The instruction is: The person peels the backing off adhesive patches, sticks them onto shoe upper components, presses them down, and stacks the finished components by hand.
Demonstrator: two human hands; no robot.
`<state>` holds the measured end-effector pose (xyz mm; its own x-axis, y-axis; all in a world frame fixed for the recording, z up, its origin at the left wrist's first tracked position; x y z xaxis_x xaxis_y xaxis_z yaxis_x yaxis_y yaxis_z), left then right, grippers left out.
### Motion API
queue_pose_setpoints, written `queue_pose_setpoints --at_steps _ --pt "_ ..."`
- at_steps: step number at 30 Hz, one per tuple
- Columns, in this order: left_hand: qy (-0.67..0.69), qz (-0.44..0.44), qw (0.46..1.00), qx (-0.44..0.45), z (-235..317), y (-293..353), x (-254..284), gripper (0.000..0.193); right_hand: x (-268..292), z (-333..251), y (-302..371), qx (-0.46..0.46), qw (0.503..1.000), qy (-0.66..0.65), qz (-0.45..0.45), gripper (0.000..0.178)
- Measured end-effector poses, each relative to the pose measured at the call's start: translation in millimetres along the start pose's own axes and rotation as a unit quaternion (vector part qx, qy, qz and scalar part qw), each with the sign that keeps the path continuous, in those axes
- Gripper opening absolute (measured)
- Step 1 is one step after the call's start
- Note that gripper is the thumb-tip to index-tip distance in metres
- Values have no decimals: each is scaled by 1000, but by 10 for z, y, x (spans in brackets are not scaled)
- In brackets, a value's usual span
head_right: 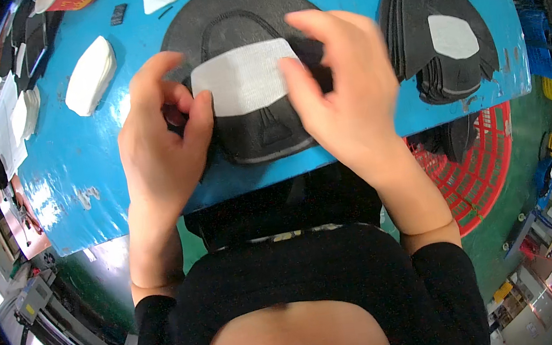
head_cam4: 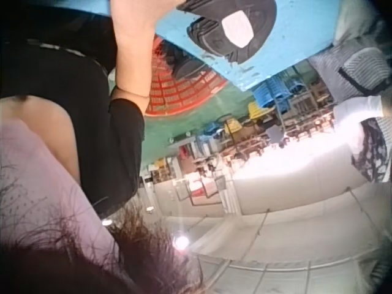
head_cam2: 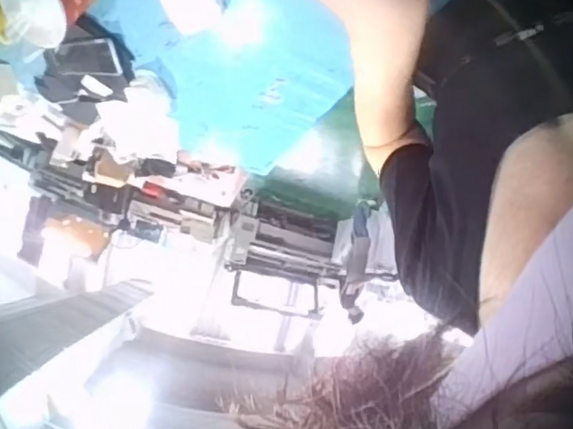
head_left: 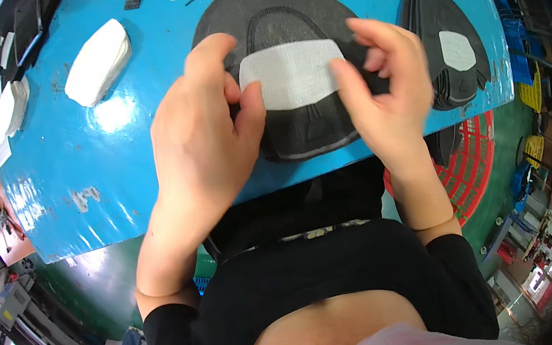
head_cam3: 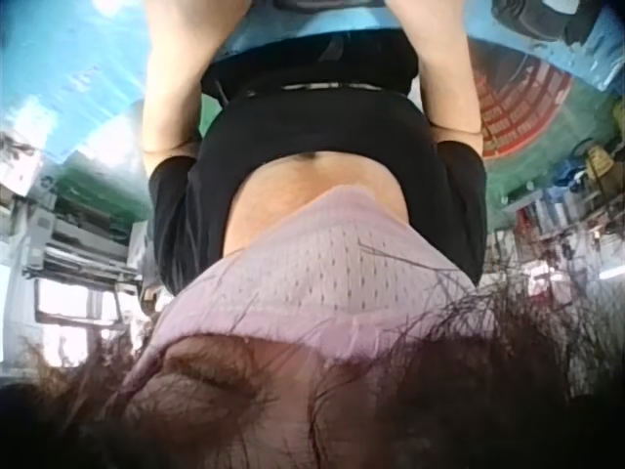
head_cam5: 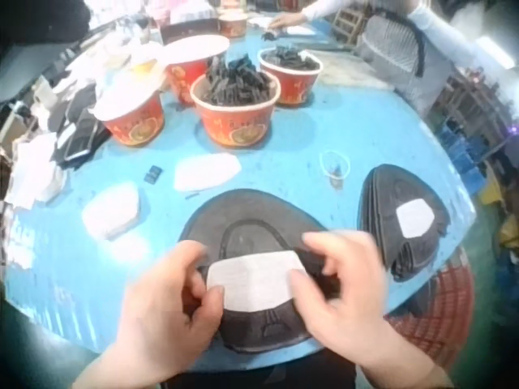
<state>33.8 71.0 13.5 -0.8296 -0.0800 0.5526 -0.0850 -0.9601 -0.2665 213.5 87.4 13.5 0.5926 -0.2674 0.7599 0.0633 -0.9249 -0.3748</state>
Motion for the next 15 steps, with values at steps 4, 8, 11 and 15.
queue_pose_setpoints --at_steps 4,8,11,15 --pt "-143 -73 959 -232 352 -1 9 56 236 -212 12 238 971 19 -18 45" --pt "-157 -261 941 -145 92 111 -199 83 -184 -128 187 245 922 235 -187 80" --pt "-162 -261 945 -116 -45 194 -123 97 -174 -65 190 251 910 269 -191 84" --pt "-181 -235 947 -120 39 279 -61 97 -65 -155 215 230 919 265 -179 88"
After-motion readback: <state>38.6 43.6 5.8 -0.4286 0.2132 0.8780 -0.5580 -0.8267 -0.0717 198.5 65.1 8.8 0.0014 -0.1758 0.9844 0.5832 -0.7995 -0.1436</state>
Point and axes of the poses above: each hand's wrist, its own y-axis away from the middle knuckle, its own x-axis out of the back of the hand, z = x × y, the point moved 5 cm from there along -y, towards the middle knuckle, and after that the axes turned 12 degrees about y, right-handed, at the moved point
